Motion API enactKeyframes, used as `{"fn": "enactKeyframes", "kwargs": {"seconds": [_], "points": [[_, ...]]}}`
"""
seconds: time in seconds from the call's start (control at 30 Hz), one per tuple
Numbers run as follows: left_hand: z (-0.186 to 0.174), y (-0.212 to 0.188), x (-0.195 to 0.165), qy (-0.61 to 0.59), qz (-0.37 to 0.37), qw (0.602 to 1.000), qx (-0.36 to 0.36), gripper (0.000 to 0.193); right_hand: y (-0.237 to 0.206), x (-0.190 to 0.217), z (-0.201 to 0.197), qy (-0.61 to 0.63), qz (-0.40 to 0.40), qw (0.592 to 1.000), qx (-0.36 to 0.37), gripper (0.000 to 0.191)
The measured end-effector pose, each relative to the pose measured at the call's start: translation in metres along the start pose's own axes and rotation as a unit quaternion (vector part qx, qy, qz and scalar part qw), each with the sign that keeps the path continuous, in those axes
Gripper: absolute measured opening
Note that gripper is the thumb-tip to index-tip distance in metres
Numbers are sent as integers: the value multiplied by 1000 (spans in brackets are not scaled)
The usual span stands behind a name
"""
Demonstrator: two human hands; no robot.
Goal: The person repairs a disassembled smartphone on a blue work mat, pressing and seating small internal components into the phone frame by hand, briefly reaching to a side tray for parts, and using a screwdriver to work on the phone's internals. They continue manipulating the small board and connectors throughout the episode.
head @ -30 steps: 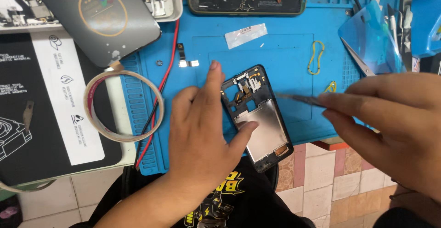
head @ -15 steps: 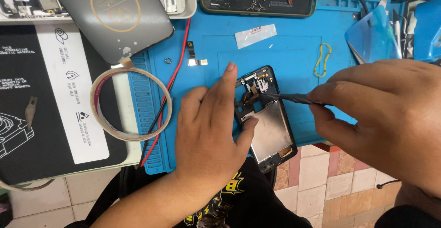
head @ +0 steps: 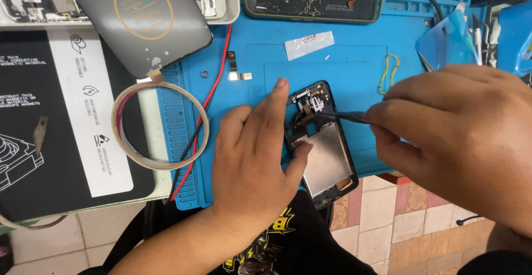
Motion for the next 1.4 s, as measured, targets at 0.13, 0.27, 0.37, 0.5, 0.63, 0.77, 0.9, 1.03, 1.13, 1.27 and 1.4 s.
{"fn": "enactKeyframes", "kwargs": {"seconds": [0.13, 0.27, 0.37, 0.5, 0.63, 0.77, 0.9, 1.03, 1.13, 1.27, 1.4], "points": [[2, 0, 0, -4, -8, 1000, 5, 89, 5, -10, 18, -64, 22, 985, 158, 17], [0, 0, -1, -7, -5, 1000, -1, 89, 12, -16, 23, -50, 44, 977, 203, 24], [0, 0, -1, -7, -6, 1000, -3, 88, 7, -20, 35, -92, 75, 943, 311, 24], [1, 0, 0, -5, -7, 1000, 3, 87, 16, -13, 25, -60, 46, 971, 227, 40], [0, 0, -1, -2, -3, 1000, -1, 86, 16, -13, 26, -54, 14, 974, 222, 42], [2, 0, -1, 0, -4, 1000, 7, 85, 14, -18, 31, -65, 35, 967, 244, 40], [2, 0, -1, 5, -4, 1000, 2, 85, 21, -11, 22, -59, 0, 982, 181, 43], [1, 0, -1, 6, -3, 1000, 0, 84, 14, -17, 30, -41, 67, 968, 240, 39], [1, 0, -1, 3, -6, 1000, -2, 84, 17, -9, 21, -18, 43, 985, 168, 37], [0, 0, -2, -4, -4, 1000, 0, 83, 13, -12, 27, -39, 49, 975, 211, 35], [0, 0, -2, -4, -2, 1000, -3, 84, 13, -13, 29, -38, 44, 971, 231, 31]]}}
Point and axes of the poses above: each hand's wrist, its own y-axis towards the middle knuckle, its own z-axis out of the palm, x = y × z, the point moved 8 cm from there along y, towards the middle knuckle, and after that the axes turned 12 degrees about -z, right-handed, at the moved point
